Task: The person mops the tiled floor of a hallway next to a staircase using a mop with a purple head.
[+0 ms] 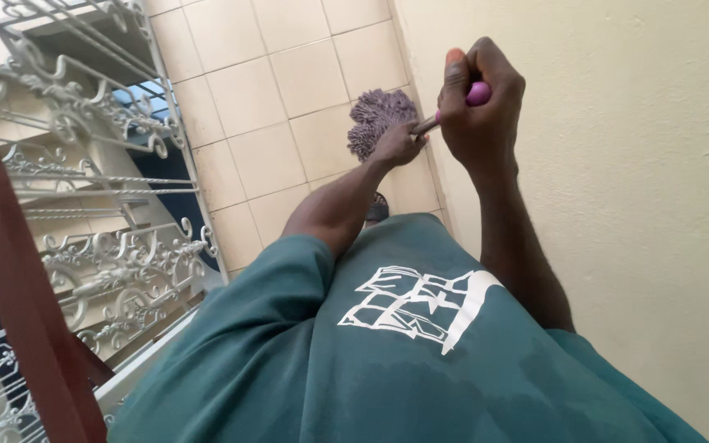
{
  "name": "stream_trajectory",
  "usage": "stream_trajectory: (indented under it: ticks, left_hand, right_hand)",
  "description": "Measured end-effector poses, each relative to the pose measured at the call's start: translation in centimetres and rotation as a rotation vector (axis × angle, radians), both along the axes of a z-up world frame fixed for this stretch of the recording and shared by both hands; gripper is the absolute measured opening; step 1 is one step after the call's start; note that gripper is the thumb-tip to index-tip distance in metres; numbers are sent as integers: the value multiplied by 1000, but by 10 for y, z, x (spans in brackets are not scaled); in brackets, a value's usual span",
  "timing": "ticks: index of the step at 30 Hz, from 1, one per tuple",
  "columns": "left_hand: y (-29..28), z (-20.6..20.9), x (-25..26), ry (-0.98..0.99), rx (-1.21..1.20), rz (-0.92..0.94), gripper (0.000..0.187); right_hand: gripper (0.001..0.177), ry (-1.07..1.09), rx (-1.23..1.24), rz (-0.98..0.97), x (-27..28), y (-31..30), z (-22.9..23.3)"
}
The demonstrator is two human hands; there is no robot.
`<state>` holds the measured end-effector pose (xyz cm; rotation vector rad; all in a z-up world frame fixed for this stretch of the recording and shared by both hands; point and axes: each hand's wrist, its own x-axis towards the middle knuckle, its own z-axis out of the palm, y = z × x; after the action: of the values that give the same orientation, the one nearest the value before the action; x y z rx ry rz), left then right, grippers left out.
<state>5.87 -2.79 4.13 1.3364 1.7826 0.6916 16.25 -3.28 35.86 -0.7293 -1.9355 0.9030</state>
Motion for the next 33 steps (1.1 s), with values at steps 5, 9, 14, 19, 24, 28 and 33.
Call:
stream_trajectory:
  ticks: [5,9,14,19,24,28,33]
  left_hand:
    - [-70,6,-24,-59,-52,53,40]
    - [-125,3,-40,-58,-134,32,42]
    - [-186,0,-39,36,-63,30,33]
    - [-219,24,-44,-26,-149,-35,32]
    - [-246,19,-39,-69,-94,-33,23]
    - [-241,-4,-20,52,-4,-139,21]
    - [-223,-18,23,26,13,-203,22]
  right_hand:
    - [36,11,-56,3,-33,-68,1]
    - [38,18,-148,56,-44,-122,-3]
    - [42,12,-101,106,-39,-181,-12]
    - [28,65,-246,73,-29,-203,-30]
    - [19,-526,792,73,-2,-170,-76]
    - [25,-596,878,90,26,-154,-87]
    - [33,-63,-334,99,56,-172,-52]
